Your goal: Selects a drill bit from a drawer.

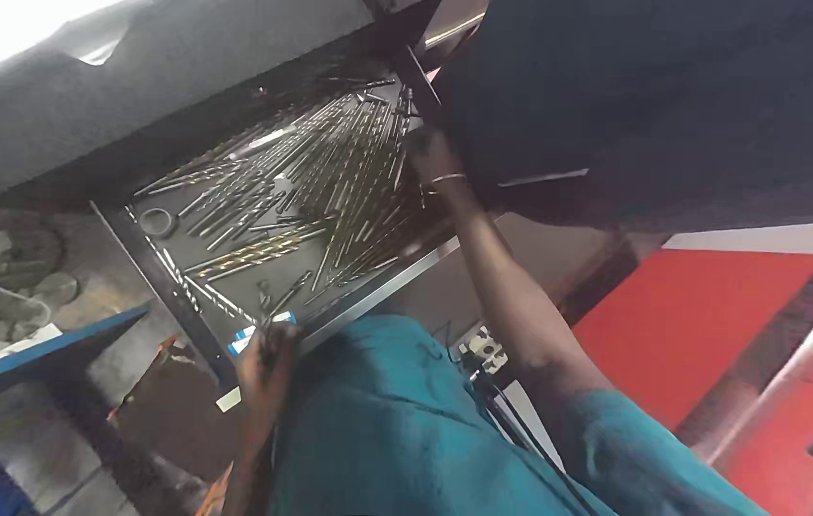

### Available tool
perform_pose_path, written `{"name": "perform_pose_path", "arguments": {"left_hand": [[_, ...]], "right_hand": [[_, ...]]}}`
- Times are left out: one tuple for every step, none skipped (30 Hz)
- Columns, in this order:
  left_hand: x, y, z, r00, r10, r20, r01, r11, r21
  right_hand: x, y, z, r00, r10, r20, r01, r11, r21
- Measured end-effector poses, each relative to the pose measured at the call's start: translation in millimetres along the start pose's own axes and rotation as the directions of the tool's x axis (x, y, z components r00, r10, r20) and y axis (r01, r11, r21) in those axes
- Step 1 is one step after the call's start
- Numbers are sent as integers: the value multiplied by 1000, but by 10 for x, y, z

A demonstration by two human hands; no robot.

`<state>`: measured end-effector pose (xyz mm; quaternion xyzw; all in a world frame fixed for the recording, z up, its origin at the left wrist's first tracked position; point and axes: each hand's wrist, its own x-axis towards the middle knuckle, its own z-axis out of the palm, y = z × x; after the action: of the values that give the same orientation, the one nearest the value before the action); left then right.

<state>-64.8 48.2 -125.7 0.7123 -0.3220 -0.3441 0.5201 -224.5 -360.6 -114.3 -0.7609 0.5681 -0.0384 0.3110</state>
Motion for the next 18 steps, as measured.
{"name": "perform_pose_path", "arguments": {"left_hand": [[-6, -21, -9, 1000, 6, 4, -6, 1000, -15], [-12, -34, -16, 1000, 13, 8, -13, 999, -32], [-16, -34, -19, 1000, 18, 11, -17, 999, -49], [-16, -29, -18, 1000, 19, 8, -18, 997, -69], [-14, -23, -16, 1000, 14, -2, -14, 996, -90], [-15, -15, -15, 1000, 0, -13, -2, 994, -107], [-18, -12, -11, 1000, -15, -26, 12, 994, -111], [-17, -4, -4, 999, -27, -36, 23, 995, -101], [-26, -4, 3, 999, -34, -41, 30, 995, -93], [-28, -15, 8, 999, -32, -44, 29, 996, -85], [-24, -27, 8, 999, -26, -44, 22, 996, -92], [-15, -34, 4, 999, -20, -39, 16, 995, -94], [-8, -29, 0, 999, -19, -34, 16, 996, -93], [-4, -19, 0, 999, -26, -34, 23, 996, -83], [-1, -9, 1, 999, -33, -33, 31, 997, -67], [2, -9, -1, 999, -30, -31, 29, 998, -48], [3, -23, -4, 999, -25, -27, 24, 999, -38], [-1, -33, -9, 999, -25, -27, 24, 999, -37]], "right_hand": [[98, -48, 25, 1000, 12, -6, -12, 1000, -6], [198, -95, 58, 999, 32, -18, -32, 999, -21], [294, -130, 87, 998, 51, -20, -52, 997, -48], [384, -163, 104, 997, 71, -10, -71, 994, -88], [467, -196, 123, 996, 95, -3, -94, 986, -138], [536, -233, 145, 992, 126, -13, -127, 974, -187], [583, -281, 159, 987, 158, -26, -160, 961, -227], [609, -341, 166, 981, 192, -37, -195, 947, -256], [628, -374, 183, 974, 219, -60, -227, 936, -268], [650, -402, 193, 969, 240, -67, -249, 930, -269], [668, -433, 187, 966, 251, -60, -257, 928, -271], [669, -474, 166, 963, 265, -44, -267, 924, -274], [660, -505, 141, 960, 277, -30, -275, 923, -271], [649, -526, 118, 957, 291, -19, -285, 921, -264], [635, -544, 94, 953, 302, -9, -293, 919, -264], [627, -550, 75, 951, 308, 2, -296, 916, -272], [633, -539, 59, 950, 312, 12, -296, 913, -279], [650, -509, 48, 949, 316, 25, -297, 915, -273]]}}
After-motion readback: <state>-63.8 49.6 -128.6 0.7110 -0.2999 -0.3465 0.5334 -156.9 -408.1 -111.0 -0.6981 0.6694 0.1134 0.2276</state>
